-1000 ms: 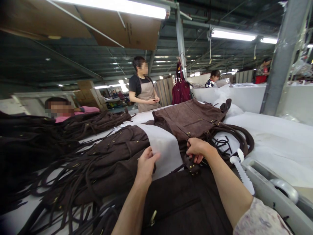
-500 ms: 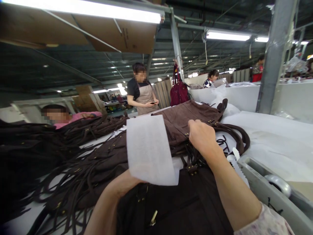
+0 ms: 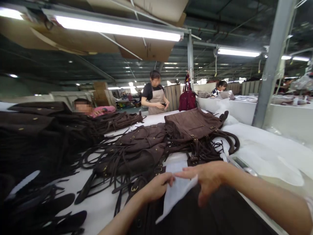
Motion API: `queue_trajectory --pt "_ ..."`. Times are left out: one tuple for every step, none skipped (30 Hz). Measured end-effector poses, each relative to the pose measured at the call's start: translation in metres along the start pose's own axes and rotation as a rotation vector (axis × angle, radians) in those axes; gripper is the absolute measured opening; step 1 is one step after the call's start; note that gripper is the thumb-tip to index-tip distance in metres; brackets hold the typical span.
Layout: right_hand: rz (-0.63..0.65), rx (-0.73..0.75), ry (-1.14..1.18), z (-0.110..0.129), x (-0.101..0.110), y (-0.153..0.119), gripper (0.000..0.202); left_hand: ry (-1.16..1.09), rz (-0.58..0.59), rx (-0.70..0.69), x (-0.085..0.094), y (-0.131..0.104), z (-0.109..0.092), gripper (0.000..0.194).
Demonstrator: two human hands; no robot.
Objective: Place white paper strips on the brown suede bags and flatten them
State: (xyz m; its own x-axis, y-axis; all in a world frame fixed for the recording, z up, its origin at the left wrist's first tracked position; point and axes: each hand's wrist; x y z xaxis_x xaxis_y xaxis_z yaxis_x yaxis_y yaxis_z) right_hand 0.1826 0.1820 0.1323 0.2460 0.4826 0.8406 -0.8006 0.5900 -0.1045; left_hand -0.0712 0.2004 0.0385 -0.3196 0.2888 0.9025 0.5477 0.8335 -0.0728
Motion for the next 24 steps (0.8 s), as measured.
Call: queue_trajectory --pt "0.027 0.025 -0.012 0.008 -0.017 -0.015 0.091 0.029 -0.011 -0.015 -0.006 -0.008 -0.005 0.025" --pt "0.034 0.048 -0.021 0.015 -0.036 -0.027 0.079 0.059 -0.017 -0.029 -0.012 -0.017 -0.011 0.026" --pt "0.019 0.06 -0.023 0.022 -0.056 -0.038 0.065 0.088 -0.016 -0.04 -0.016 -0.025 -0.017 0.027" --pt "-0.012 0.057 -0.018 0.028 -0.075 -0.046 0.053 0.114 -0.009 -0.047 -0.02 -0.034 -0.023 0.029" --pt "-0.042 0.04 -0.011 0.033 -0.094 -0.053 0.047 0.138 0.002 -0.051 -0.023 -0.043 -0.03 0.031" --pt "-0.068 0.01 -0.008 0.037 -0.111 -0.059 0.046 0.157 0.017 -0.053 -0.024 -0.053 -0.036 0.034" --pt "-0.092 -0.02 -0.014 0.039 -0.127 -0.064 0.048 0.17 0.031 -0.058 -0.025 -0.062 -0.044 0.035" --pt "-0.115 -0.04 -0.03 0.039 -0.14 -0.069 0.052 0.178 0.045 -0.069 -0.025 -0.072 -0.051 0.035" --pt "-0.139 -0.05 -0.054 0.039 -0.151 -0.073 0.057 0.179 0.058 -0.086 -0.025 -0.081 -0.059 0.034" --pt "-0.162 -0.052 -0.078 0.037 -0.16 -0.077 0.062 0.173 0.072 -0.108 -0.026 -0.09 -0.068 0.032" --pt "-0.181 -0.046 -0.099 0.035 -0.166 -0.08 0.065 0.162 0.085 -0.133 -0.027 -0.1 -0.077 0.03" --pt "-0.194 -0.036 -0.116 0.032 -0.17 -0.083 0.066 0.151 0.098 -0.154 -0.029 -0.109 -0.085 0.027" --pt "-0.205 -0.028 -0.13 0.029 -0.173 -0.084 0.066 0.149 0.106 -0.163 -0.032 -0.118 -0.094 0.026" --pt "-0.217 -0.026 -0.147 0.026 -0.175 -0.086 0.066 0.16 0.102 -0.159 -0.037 -0.126 -0.102 0.026" --pt "-0.228 -0.025 -0.165 0.024 -0.177 -0.086 0.066 0.184 0.081 -0.141 -0.043 -0.134 -0.109 0.026" --pt "-0.24 -0.022 -0.185 0.022 -0.178 -0.087 0.066 0.215 0.047 -0.114 -0.051 -0.14 -0.116 0.025" --pt "-0.254 -0.019 -0.205 0.02 -0.179 -0.087 0.067 0.247 0.007 -0.083 -0.058 -0.146 -0.121 0.024" --pt "-0.269 -0.016 -0.222 0.019 -0.181 -0.088 0.067 0.274 -0.037 -0.052 -0.066 -0.15 -0.126 0.024" --pt "-0.283 -0.014 -0.235 0.019 -0.182 -0.089 0.067 0.289 -0.077 -0.028 -0.073 -0.154 -0.13 0.024" --pt "-0.294 -0.01 -0.244 0.019 -0.183 -0.091 0.067 0.296 -0.109 -0.013 -0.079 -0.157 -0.133 0.023" --pt "-0.299 -0.006 -0.248 0.02 -0.184 -0.093 0.066 0.296 -0.13 -0.009 -0.084 -0.159 -0.135 0.023" --pt "-0.297 -0.002 -0.248 0.021 -0.185 -0.096 0.065 0.292 -0.143 -0.016 -0.087 -0.162 -0.137 0.024" --pt "-0.292 0.001 -0.242 0.022 -0.185 -0.098 0.064 0.283 -0.15 -0.028 -0.088 -0.164 -0.138 0.026" --pt "-0.29 -0.002 -0.229 0.023 -0.185 -0.101 0.063 0.27 -0.154 -0.04 -0.088 -0.166 -0.139 0.028"
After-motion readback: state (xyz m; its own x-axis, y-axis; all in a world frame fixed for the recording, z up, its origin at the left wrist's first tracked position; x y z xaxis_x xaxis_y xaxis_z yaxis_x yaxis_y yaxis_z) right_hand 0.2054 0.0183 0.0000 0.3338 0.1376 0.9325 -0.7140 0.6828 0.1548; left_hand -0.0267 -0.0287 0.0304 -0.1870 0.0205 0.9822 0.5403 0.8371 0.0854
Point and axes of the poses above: each hand's wrist, its own y-axis towards the middle knuckle, its own x-axis out of the back of the hand, z = x × y, and after that the axes turned 6 degrees about y, right-handed
